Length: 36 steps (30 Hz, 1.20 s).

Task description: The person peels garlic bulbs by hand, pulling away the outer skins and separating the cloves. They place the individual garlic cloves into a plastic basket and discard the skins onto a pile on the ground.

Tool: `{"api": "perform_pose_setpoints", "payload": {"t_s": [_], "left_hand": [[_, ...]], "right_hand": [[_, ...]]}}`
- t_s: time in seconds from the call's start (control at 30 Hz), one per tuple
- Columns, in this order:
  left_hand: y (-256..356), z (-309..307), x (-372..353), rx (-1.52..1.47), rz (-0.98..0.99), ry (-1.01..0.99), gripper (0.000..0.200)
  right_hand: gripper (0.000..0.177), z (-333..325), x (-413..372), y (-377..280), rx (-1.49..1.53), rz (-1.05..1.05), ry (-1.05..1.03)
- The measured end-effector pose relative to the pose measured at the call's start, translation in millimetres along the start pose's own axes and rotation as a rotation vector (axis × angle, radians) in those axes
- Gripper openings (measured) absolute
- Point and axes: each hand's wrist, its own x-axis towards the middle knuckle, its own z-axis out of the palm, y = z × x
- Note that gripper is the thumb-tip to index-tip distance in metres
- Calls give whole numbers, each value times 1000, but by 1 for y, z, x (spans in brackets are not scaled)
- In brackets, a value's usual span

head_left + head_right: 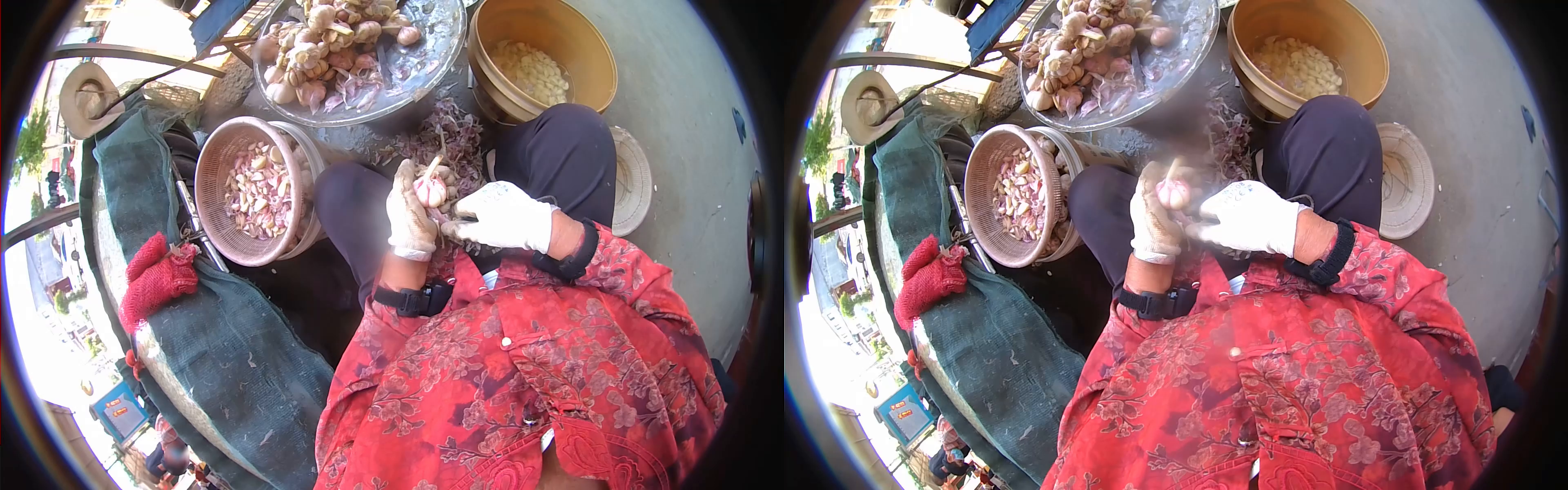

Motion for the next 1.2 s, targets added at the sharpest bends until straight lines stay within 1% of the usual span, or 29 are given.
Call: {"api": "perform_pose_setpoints", "payload": {"t_s": [0.03, 0.07, 0.1, 0.13, 0.17, 0.23, 0.27, 0.3, 0.33, 0.37, 0.4, 0.47, 0.6, 0.67, 0.7, 0.77, 0.8, 0.87, 0.9, 0.97, 1.1, 1.17, 1.2], "left_hand": [[0, 0, 1, 1, 1, 0, 48], [-1, 0, 4, -66, 34, 15, 48], [-1, 0, 6, -134, 67, 30, 48], [-1, -1, 7, -135, 68, 30, 48], [-1, -2, 8, -91, 106, 42, 46], [-5, -8, 12, -46, 141, 55, 45], [-10, -17, 18, -59, 117, 4, 42], [-8, -16, 18, -72, 94, -45, 40], [-11, -13, 16, 14, 166, -10, 39], [-10, -13, 14, 13, 168, -7, 39], [-10, -12, 13, 66, 191, -32, 39], [-10, -9, 11, 191, 246, -65, 40], [-10, -2, 7, 244, 238, -8, 39], [-12, -6, 11, 197, 207, -37, 40], [-13, -4, 11, 197, 206, -37, 40], [-15, 0, 10, 138, 225, 7, 40], [-15, 0, 9, 138, 225, 7, 40], [-16, -1, 7, 199, 298, -19, 41], [-16, -2, 7, 199, 298, -20, 41], [-20, -7, 11, 210, 231, 12, 43], [-24, -11, 13, 240, 268, 15, 43], [-25, -11, 12, 394, 401, 32, 43], [-24, -6, 8, 394, 402, 32, 43]], "right_hand": [[51, -3, 0, 0, -13, 35, -72], [51, -5, -1, 0, -13, 34, -72], [49, -6, -2, 2, -6, 44, -9], [48, -8, -2, 4, 0, 53, 54], [48, -8, -1, 6, -1, 53, 54], [42, -6, 2, 13, 316, 123, 208], [37, 13, 9, 35, 393, 22, 293], [37, 10, 9, 30, 393, 21, 292], [26, 5, 8, 21, 479, 83, 246], [17, 4, 7, 15, 565, 145, 198], [17, 6, 8, 15, 566, 144, 196], [18, 13, 11, 18, 703, 109, 224], [18, 6, 6, 2, 812, 114, 247], [17, 6, 5, -1, 1013, 156, 228], [17, 8, 5, 2, 1013, 156, 227], [18, 14, 8, 10, 866, 114, 254], [18, 11, 6, 7, 866, 114, 254], [20, 5, 2, -2, 987, 217, 207], [20, 6, 3, -1, 987, 218, 208], [23, 10, 5, 4, 962, 316, 152], [26, 10, 7, 4, 1010, 348, 140], [29, 4, 3, -2, 1100, 364, 77], [29, 3, 3, -2, 1100, 363, 77]]}}
